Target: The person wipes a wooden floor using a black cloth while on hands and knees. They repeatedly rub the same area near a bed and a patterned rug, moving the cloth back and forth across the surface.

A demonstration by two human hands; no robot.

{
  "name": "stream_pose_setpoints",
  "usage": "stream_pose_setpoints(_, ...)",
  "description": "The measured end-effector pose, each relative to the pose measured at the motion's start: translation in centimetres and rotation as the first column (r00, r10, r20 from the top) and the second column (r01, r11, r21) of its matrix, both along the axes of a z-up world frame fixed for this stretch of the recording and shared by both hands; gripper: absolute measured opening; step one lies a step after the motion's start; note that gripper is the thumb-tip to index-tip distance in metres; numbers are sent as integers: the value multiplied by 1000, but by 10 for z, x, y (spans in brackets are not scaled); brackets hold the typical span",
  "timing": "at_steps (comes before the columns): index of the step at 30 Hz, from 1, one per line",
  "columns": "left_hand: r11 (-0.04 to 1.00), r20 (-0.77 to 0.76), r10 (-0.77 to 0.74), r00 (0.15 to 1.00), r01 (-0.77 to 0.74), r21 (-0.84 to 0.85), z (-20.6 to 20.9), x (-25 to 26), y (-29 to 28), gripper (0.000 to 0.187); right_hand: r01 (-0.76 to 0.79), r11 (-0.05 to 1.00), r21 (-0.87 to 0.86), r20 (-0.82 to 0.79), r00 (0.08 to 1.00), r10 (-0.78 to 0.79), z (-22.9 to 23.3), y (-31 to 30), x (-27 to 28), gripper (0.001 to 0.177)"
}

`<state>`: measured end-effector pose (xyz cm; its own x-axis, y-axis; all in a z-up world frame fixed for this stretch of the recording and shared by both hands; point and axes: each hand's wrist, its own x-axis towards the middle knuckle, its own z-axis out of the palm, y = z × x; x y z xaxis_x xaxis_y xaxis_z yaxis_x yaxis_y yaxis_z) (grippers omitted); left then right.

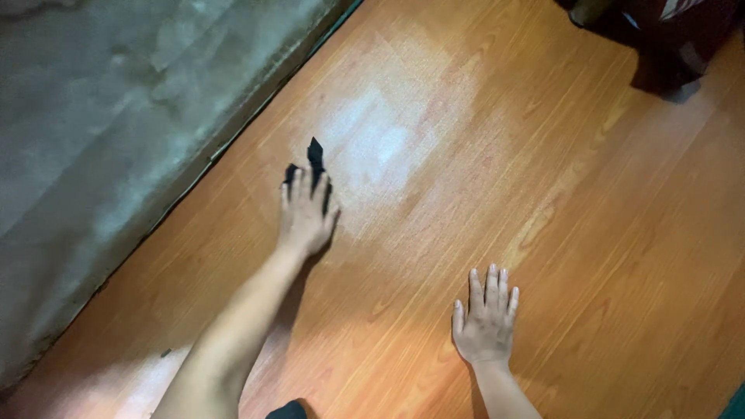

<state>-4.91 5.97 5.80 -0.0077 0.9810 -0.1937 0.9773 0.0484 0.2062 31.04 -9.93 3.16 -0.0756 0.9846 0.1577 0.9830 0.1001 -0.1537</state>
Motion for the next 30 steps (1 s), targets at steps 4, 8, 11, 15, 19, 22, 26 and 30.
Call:
stream_pose_setpoints(4, 924, 72, -353, 933, 335, 182, -18, 41, -23, 73, -3, 1000, -20, 2, 1000, 3, 1, -3, -1, 68)
stream_pose_setpoints(8, 661, 287, -749, 597, 705, 258, 0, 97, -39, 73, 13, 999, -36, 35, 999, -12, 3, -1, -2, 69)
stream_pose_setpoints(11, 530, 205, -848, 489, 795, 296, -21, 125, -60, 70, -1, 1000, -17, 27, 1000, 1, 2, -2, -1, 69)
stream_pose_setpoints(15, 453, 308, -880, 361, 833, 319, -34, 116, -23, 67, 10, 1000, -22, 30, 999, -9, 1, 1, -1, 67)
stream_pose_setpoints(19, 585, 338, -808, 482, 719, 375, -34, 86, 25, 59, 14, 999, -36, 23, 1000, -13, 0, -1, 0, 69)
stream_pose_setpoints(22, 755, 185, -648, 739, 591, 286, -21, 55, 52, 62, 14, 999, -39, 25, 1000, -13, 0, -1, 0, 67)
stream_pose_setpoints(26, 963, 54, -266, 962, 263, 52, -7, 21, 49, 67, 8, 999, -42, 21, 1000, -7, 1, 0, 0, 69)
stream_pose_setpoints(30, 970, 77, -188, 979, 173, 168, -24, 2, 22, 68, 8, 1000, 12, 54, 998, -9, -2, 8, 5, 72)
